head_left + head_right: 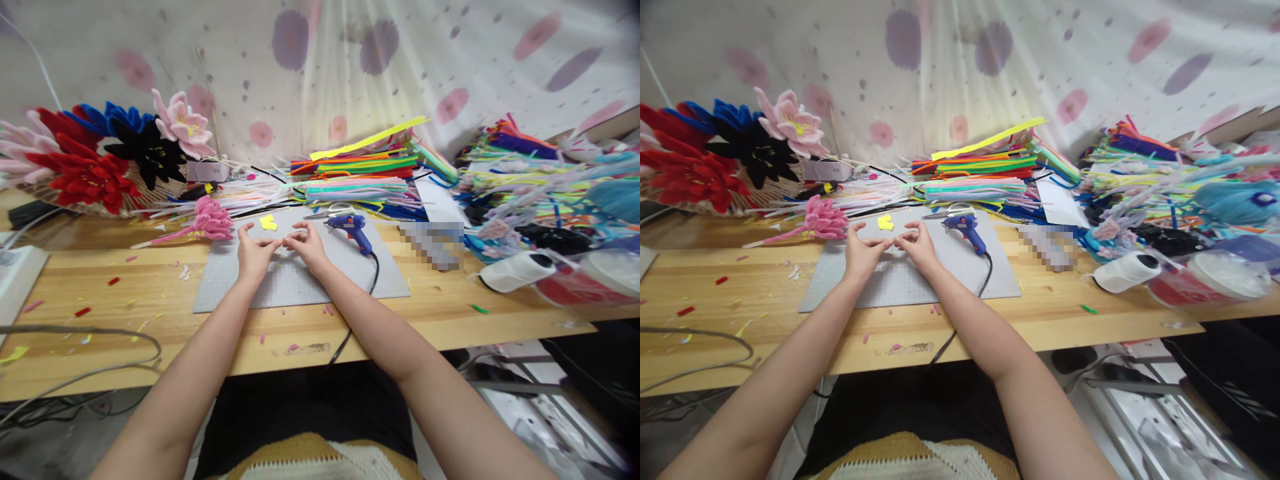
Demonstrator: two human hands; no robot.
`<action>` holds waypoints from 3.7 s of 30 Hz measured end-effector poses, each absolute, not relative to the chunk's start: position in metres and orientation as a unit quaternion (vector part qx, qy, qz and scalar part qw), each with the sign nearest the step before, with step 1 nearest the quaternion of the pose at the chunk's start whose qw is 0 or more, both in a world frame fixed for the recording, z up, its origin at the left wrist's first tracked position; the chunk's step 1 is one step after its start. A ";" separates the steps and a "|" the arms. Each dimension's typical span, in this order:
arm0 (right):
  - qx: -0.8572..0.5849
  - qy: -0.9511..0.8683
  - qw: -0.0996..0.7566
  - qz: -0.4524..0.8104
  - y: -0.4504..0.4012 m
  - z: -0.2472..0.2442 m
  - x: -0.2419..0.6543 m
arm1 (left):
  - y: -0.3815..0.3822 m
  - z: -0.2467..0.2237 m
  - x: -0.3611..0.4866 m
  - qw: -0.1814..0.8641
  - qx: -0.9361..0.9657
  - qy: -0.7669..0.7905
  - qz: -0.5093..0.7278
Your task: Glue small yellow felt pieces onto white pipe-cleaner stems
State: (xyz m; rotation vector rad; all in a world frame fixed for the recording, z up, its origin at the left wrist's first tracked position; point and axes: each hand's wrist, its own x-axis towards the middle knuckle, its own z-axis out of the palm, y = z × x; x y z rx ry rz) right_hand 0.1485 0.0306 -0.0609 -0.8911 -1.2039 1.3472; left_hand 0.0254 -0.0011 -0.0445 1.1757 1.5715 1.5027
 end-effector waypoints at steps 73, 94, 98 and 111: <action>-0.395 -0.527 0.508 0.556 0.036 -0.070 0.152 | 0.021 -0.053 0.038 0.516 0.319 0.452 0.654; -0.397 -0.503 0.520 0.565 0.036 -0.068 0.151 | 0.012 -0.042 0.039 0.556 0.295 0.470 0.619; -0.418 -0.513 0.526 0.534 0.035 -0.064 0.153 | 0.010 -0.041 0.040 0.540 0.291 0.495 0.615; -0.375 -0.508 0.556 0.541 0.036 -0.065 0.153 | 0.013 -0.045 0.040 0.497 0.293 0.533 0.619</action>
